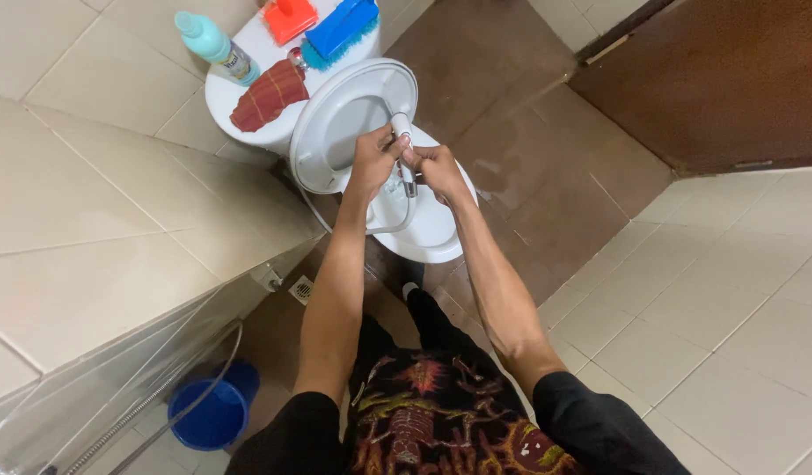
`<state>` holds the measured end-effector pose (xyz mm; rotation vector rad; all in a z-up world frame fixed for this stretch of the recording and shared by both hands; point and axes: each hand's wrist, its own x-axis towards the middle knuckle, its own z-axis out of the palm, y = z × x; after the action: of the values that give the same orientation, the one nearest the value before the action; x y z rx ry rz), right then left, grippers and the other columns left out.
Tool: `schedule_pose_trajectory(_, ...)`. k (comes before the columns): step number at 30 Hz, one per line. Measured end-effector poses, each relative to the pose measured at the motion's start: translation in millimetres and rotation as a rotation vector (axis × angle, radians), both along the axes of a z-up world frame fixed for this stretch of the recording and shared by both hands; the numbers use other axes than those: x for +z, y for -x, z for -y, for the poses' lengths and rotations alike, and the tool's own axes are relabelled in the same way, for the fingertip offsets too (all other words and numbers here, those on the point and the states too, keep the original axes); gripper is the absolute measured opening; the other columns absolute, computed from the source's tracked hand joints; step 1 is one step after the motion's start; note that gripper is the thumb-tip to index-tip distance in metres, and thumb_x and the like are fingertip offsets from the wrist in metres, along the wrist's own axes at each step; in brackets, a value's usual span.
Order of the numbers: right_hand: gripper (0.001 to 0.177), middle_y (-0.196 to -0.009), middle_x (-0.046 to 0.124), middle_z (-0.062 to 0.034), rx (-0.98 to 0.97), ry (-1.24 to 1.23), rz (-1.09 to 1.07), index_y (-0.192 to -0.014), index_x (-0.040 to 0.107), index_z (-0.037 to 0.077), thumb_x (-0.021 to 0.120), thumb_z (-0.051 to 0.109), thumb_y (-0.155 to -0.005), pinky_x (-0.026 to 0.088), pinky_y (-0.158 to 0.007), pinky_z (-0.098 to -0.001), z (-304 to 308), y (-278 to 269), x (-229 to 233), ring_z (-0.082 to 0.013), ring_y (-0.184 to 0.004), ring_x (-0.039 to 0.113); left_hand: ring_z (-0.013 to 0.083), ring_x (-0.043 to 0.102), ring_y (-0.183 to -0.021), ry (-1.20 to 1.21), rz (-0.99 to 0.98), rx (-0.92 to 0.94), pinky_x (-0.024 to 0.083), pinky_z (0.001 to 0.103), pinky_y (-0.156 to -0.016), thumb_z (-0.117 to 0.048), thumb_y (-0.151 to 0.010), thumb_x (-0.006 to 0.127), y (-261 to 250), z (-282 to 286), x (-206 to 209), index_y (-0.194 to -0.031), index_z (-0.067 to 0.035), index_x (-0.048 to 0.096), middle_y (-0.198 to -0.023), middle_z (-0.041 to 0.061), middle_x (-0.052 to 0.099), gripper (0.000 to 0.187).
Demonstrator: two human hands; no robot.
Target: The person removes a bidet sprayer from its wall mount, screws the sprayer head onto the hose, presses the lever to spray water into the toilet bowl, unscrews the sprayer head from the hose, and places it back onto the wall mount.
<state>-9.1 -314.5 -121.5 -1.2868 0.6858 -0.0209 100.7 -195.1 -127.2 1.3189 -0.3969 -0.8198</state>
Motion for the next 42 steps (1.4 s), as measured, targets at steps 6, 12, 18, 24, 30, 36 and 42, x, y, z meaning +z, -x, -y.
schedule_pose_trajectory(6,0.032,-0.071,0.067,-0.0091,-0.034,0.072,-0.048,-0.096,0.079,-0.007,0.069,0.023,-0.100,0.045,-0.054,-0.0336,0,4,-10,-0.0147,-0.060,0.054,0.0100,0.063,-0.079,-0.107,-0.027,0.013,0.053,0.028,-0.069,-0.007,-0.097,0.068,5,7,-4,-0.112,0.007,0.070,-0.090,0.005,0.072,0.021)
schedule_pose_trajectory(12,0.029,-0.074,0.070,-0.0068,-0.083,0.037,-0.064,-0.103,0.080,-0.004,0.070,0.022,-0.097,0.049,-0.056,-0.0328,2,10,-17,-0.0126,-0.061,0.057,0.0081,0.056,-0.076,-0.068,0.064,-0.008,0.048,0.028,-0.066,-0.006,-0.099,0.069,9,11,-22,-0.101,0.008,0.070,-0.084,0.004,0.067,0.014)
schedule_pose_trajectory(18,0.030,-0.073,0.068,-0.0068,-0.083,0.062,-0.088,-0.104,0.080,-0.004,0.070,0.023,-0.097,0.048,-0.054,-0.0332,4,15,-25,-0.0130,-0.061,0.055,0.0062,0.055,-0.073,-0.132,0.050,-0.031,0.048,0.027,-0.063,-0.008,-0.098,0.068,13,15,-26,-0.098,0.005,0.070,-0.080,0.001,0.068,0.013)
schedule_pose_trajectory(24,0.031,-0.073,0.069,-0.0095,-0.086,0.048,-0.112,-0.099,0.079,-0.006,0.069,0.024,-0.098,0.049,-0.055,-0.0339,6,17,-36,-0.0151,-0.060,0.058,0.0067,0.056,-0.072,-0.158,0.066,-0.035,0.048,0.027,-0.062,-0.008,-0.097,0.068,15,17,-26,-0.102,0.005,0.071,-0.081,0.003,0.069,0.014)
schedule_pose_trajectory(30,0.034,-0.074,0.070,-0.0086,-0.093,0.050,-0.116,-0.096,0.079,-0.007,0.070,0.026,-0.097,0.051,-0.058,-0.0342,4,23,-48,-0.0143,-0.063,0.059,0.0072,0.058,-0.076,-0.059,0.031,-0.067,0.050,0.028,-0.066,-0.007,-0.100,0.066,19,13,-45,-0.104,0.006,0.070,-0.085,0.003,0.069,0.014)
schedule_pose_trajectory(36,0.031,-0.070,0.064,-0.0105,-0.108,0.129,-0.280,-0.105,0.081,0.000,0.071,0.028,-0.098,0.036,-0.052,-0.0379,-8,31,-48,-0.0170,-0.059,0.045,0.0068,0.056,-0.074,-0.159,0.035,-0.109,0.049,0.027,-0.063,-0.009,-0.099,0.067,23,7,-59,-0.105,0.006,0.071,-0.083,0.004,0.068,0.016)
schedule_pose_trajectory(42,0.034,-0.074,0.069,-0.0087,-0.123,0.098,-0.205,-0.101,0.081,-0.005,0.071,0.027,-0.097,0.044,-0.055,-0.0342,-18,36,-68,-0.0141,-0.063,0.053,0.0083,0.056,-0.072,-0.129,-0.025,-0.137,0.048,0.029,-0.060,-0.010,-0.101,0.066,26,-2,-73,-0.107,0.007,0.070,-0.082,0.004,0.065,0.018)
